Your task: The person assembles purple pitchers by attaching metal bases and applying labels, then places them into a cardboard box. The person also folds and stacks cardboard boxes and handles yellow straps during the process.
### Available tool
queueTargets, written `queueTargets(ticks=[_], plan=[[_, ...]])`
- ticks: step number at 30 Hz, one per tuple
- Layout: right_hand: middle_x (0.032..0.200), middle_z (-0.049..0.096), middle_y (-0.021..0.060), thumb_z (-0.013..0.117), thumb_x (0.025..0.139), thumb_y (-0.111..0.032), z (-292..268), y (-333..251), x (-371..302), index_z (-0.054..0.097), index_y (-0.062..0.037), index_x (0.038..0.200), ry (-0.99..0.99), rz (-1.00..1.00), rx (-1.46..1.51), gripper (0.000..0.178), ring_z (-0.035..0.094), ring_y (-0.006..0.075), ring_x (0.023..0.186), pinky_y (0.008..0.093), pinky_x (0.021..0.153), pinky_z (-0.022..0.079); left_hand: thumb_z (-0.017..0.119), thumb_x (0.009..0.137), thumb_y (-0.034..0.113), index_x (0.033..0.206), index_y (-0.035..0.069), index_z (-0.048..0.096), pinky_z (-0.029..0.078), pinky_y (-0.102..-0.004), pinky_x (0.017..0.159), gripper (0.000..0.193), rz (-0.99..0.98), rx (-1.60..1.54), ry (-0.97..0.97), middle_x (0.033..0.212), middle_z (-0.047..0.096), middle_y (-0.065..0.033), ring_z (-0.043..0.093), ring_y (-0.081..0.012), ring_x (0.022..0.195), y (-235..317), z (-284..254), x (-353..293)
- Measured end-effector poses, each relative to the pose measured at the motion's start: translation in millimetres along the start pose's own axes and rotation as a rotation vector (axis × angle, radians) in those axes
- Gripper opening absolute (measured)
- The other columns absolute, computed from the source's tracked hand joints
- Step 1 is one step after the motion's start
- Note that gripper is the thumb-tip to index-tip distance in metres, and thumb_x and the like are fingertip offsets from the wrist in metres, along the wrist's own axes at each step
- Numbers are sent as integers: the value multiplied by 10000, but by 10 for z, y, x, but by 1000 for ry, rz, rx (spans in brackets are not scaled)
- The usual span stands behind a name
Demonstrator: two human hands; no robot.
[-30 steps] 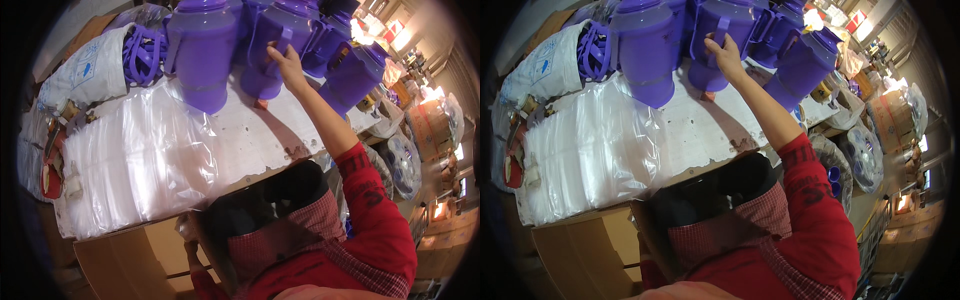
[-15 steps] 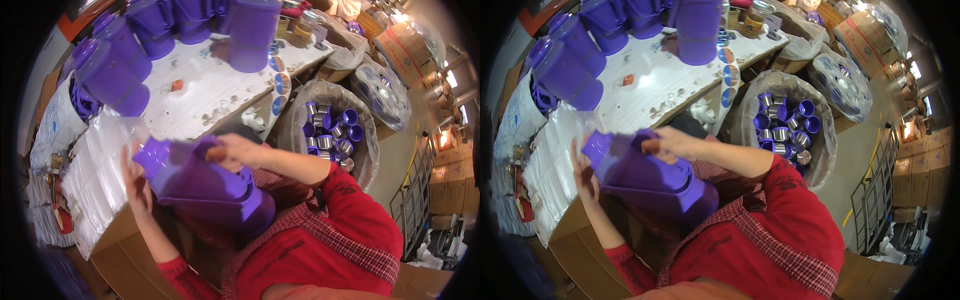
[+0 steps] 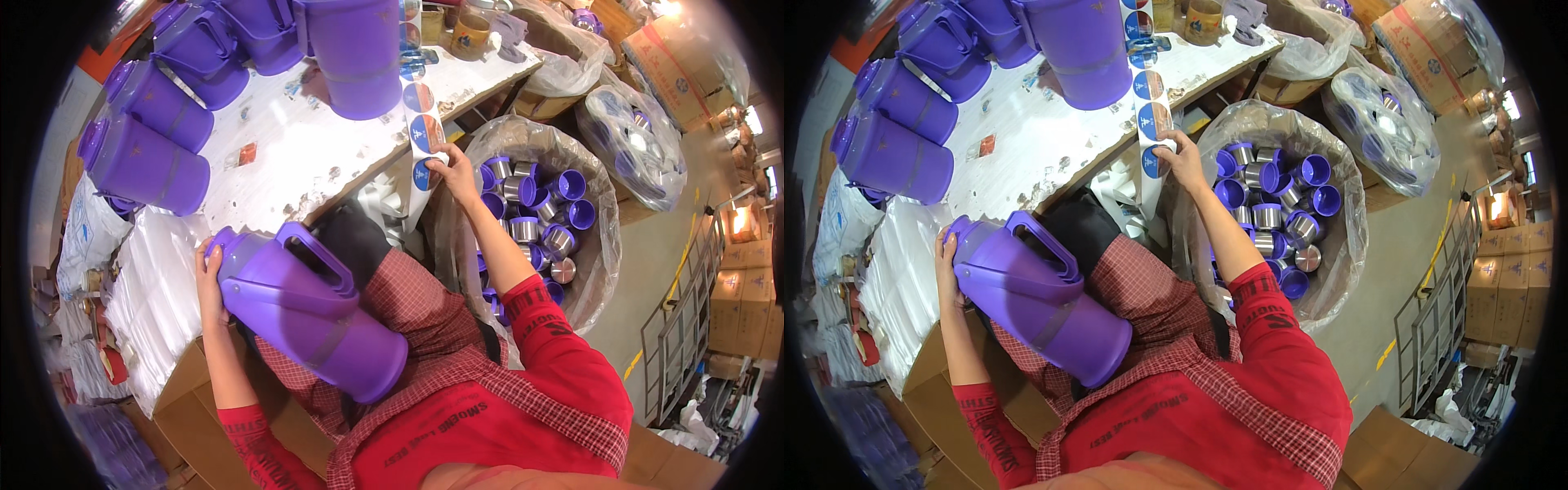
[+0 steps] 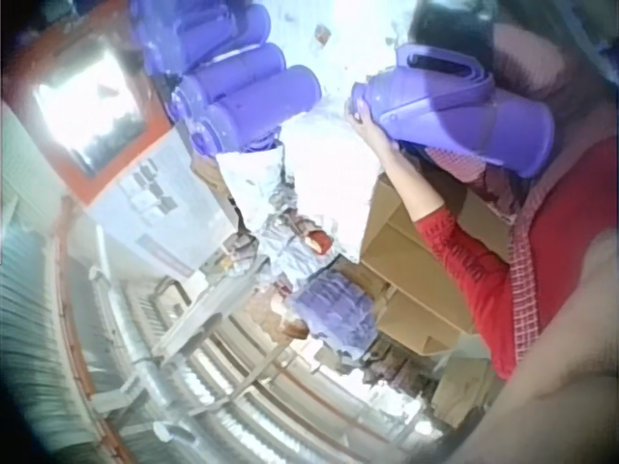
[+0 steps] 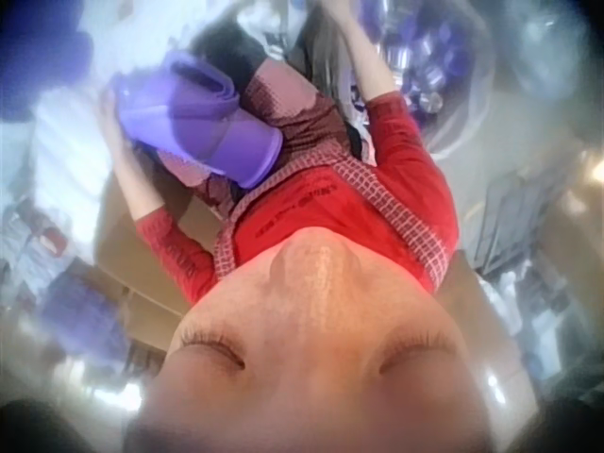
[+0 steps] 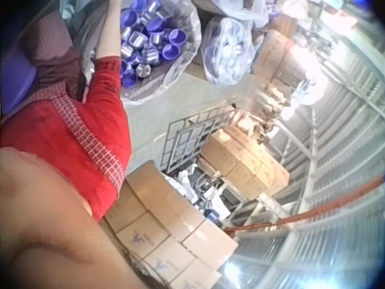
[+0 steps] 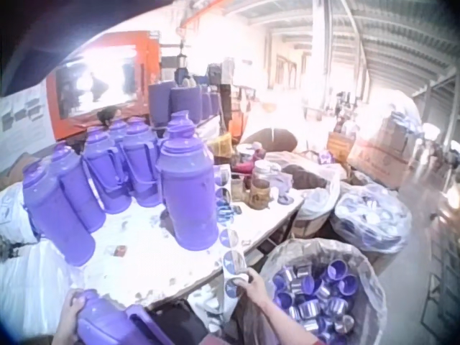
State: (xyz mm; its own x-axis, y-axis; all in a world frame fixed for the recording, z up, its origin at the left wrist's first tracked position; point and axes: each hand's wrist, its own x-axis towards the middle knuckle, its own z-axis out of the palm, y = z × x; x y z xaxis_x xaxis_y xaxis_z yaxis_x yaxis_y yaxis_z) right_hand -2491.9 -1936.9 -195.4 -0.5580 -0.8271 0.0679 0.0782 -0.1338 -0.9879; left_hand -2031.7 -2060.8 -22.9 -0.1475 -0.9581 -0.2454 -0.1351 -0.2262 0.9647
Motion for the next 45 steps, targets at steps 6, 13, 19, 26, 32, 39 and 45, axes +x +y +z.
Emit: queueTargets(ticks=[6,13,19,26,32,39,45], plan=[[953,671,21,728,798,4,115,-321,12,679,-3,997,105,-69,-2,206,602,82,844,219,745,471,637,908,362,1340,107,490,442,-317,945,523,-4,10,-5,1255,518,-126,517,-210,1129,-56,-30,68],[932,681,44,720,811,2,73,-391,6,685,0,1031,101,-40,-44,224,616,91,816,208,699,482,618,923,394,1413,66,433,372,-350,1031,618,198,178,129,1381,465,-169,463,-257,1226,-147,-138,-48],[979,676,61,666,834,47,61,-565,23,662,0,1142,-3,-221,-70,312,638,111,852,239,734,509,576,962,349,1358,25,486,404,-318,988,520,240,151,233,1360,512,-115,509,-197,1189,-286,-383,-570],[898,620,79,685,777,36,225,-604,237,714,-32,991,118,-448,-408,227,638,164,788,264,742,502,546,987,257,1280,29,562,446,-290,922,372,268,50,198,1276,582,-80,577,-170,1117,-445,-643,-1097],[773,604,21,652,826,83,130,-454,337,650,2,883,128,-544,-415,99,545,68,560,196,466,404,548,986,215,1232,11,588,462,-267,868,323,198,14,162,1223,620,-72,616,-156,1046,-577,-647,-1293],[865,609,97,697,759,75,111,-537,418,712,-59,982,132,-614,-720,261,632,215,828,299,754,514,576,965,165,1202,24,622,465,-270,892,279,290,31,155,1138,648,-56,611,-125,1002,-693,-388,-1441],[931,548,68,729,782,11,75,-466,228,729,-55,930,98,-517,-653,163,587,173,772,284,691,485,628,928,158,1191,48,632,492,-275,862,285,322,151,248,1148,647,-62,612,-132,977,-627,-237,-1563]])
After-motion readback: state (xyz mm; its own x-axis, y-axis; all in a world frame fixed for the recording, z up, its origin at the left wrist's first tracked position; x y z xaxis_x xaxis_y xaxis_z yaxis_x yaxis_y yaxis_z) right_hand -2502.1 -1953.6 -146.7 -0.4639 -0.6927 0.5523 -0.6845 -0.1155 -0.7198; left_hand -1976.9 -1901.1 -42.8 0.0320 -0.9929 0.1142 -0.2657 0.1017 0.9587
